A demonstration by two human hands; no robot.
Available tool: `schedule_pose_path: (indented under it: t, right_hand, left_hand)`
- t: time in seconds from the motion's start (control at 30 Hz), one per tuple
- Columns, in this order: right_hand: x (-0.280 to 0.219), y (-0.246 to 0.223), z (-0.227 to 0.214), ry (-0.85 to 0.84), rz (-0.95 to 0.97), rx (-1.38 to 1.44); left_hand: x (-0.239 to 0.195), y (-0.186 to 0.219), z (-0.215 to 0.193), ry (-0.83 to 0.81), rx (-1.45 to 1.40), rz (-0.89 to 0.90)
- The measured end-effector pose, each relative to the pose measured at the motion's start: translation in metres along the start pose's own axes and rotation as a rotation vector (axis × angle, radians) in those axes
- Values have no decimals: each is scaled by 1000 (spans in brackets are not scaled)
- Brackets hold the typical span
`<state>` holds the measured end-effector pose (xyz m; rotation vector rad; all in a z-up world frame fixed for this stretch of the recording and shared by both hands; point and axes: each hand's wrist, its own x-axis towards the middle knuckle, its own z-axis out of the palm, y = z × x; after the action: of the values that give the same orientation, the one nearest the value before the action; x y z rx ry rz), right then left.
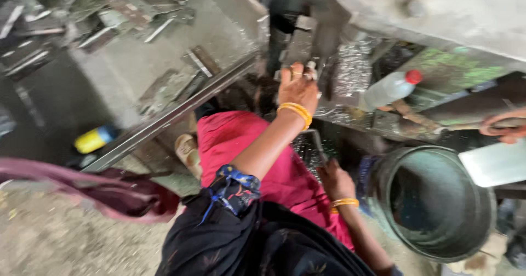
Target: The person places metal plates into a stamping machine and operates it by hand, then gathers the completed hinges from a bin.
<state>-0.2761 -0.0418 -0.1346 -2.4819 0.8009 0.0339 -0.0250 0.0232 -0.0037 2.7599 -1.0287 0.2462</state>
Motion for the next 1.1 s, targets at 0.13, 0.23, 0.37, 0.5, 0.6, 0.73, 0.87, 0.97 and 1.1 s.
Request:
schedule_pose_path:
  t: [0.13,0.23,0.37,0.5,0.6,0.73,0.87,0.97,1.1]
  right_hand:
    - [19,2,-30,-47,-71,-42]
    - [34,16,-37,-38,-136,-147]
    - [5,16,3,-27,-40,26]
    - [14,9,-16,-9,-113,14]
    - [43,20,-47,18,-199,-93]
    - [16,20,1,19,-119,-35]
    - [11,15,-10,30,-103,41]
    - [32,15,-41,8,-171,-70]
    - [22,19,-8,-1,-82,1]
  left_hand:
    - [10,7,1,-41,86,69]
    - [17,11,10,-147,132,53]
    - [21,10,22,170,130,30]
    - [17,9,5,88,60,86]
    - [27,13,-5,-319,164,92]
    - [31,16,13,-81,204,40]
    - [29,8,28,43,162,33]
    - [42,17,29,-16,261,1]
    - [64,32,31,-135,242,-54]
